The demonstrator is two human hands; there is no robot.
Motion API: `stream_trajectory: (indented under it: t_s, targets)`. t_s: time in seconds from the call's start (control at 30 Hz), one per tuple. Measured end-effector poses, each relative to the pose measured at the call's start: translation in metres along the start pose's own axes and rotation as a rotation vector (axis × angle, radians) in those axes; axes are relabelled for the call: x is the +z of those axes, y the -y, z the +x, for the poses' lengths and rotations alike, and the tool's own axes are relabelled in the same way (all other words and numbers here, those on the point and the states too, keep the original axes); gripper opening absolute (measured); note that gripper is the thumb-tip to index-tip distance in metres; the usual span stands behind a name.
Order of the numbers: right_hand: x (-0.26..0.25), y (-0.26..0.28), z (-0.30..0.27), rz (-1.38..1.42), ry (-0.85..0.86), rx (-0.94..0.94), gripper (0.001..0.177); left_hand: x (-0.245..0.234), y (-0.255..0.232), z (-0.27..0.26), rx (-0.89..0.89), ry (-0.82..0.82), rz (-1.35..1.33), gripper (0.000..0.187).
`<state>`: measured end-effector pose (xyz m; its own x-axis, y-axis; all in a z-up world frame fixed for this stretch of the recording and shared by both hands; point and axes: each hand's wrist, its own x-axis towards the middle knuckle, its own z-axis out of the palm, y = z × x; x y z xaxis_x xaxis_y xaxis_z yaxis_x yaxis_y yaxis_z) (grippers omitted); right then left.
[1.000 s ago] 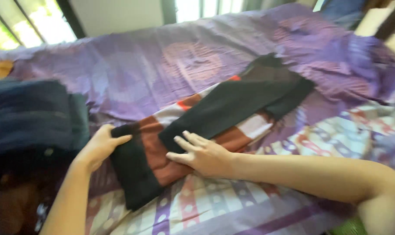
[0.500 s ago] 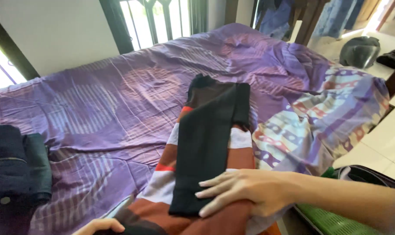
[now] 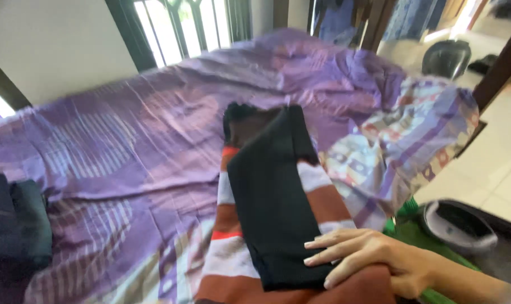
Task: Fold a black jacket and a striped sweater on a bed.
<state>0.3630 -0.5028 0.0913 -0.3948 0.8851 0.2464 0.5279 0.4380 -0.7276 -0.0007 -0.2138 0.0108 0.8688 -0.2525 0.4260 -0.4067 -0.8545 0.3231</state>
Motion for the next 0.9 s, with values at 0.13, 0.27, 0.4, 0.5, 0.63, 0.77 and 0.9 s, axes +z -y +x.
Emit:
stream_trajectory:
  t_s: [0.13,0.27,0.4,0.5,0.63,0.77,0.9]
  targets:
    - [0.026,-0.013,-0.017,-0.064,-0.02,-0.021,0.045,0.007,-0.013,0.031,0.066,-0.001,0.201,0.066]
    - [0.04,-0.013,-0.013,-0.372,-0.068,-0.172,0.045,-0.031,-0.044,0.069,0.063,0.036,0.231,0.078]
    - [0.053,-0.017,-0.012,-0.614,-0.199,-0.3,0.037,-0.039,-0.05,0.102,0.193,0.073,0.279,0.085]
    - [0.06,-0.024,-0.01,-0.756,-0.266,-0.352,0.03,-0.033,-0.026,0.106,0.531,0.11,0.43,0.043]
    - [0.07,-0.009,-0.009,-0.867,-0.3,-0.286,0.033,-0.049,-0.031,0.128,0.804,0.072,0.604,0.029]
    - [0.065,0.0,-0.014,-0.703,-0.325,-0.214,0.044,-0.055,-0.035,0.136,0.866,0.0,0.659,0.025]
    - [0.063,0.004,-0.013,-0.614,-0.313,-0.206,0.046,-0.052,-0.03,0.137,0.857,0.017,0.689,0.033]
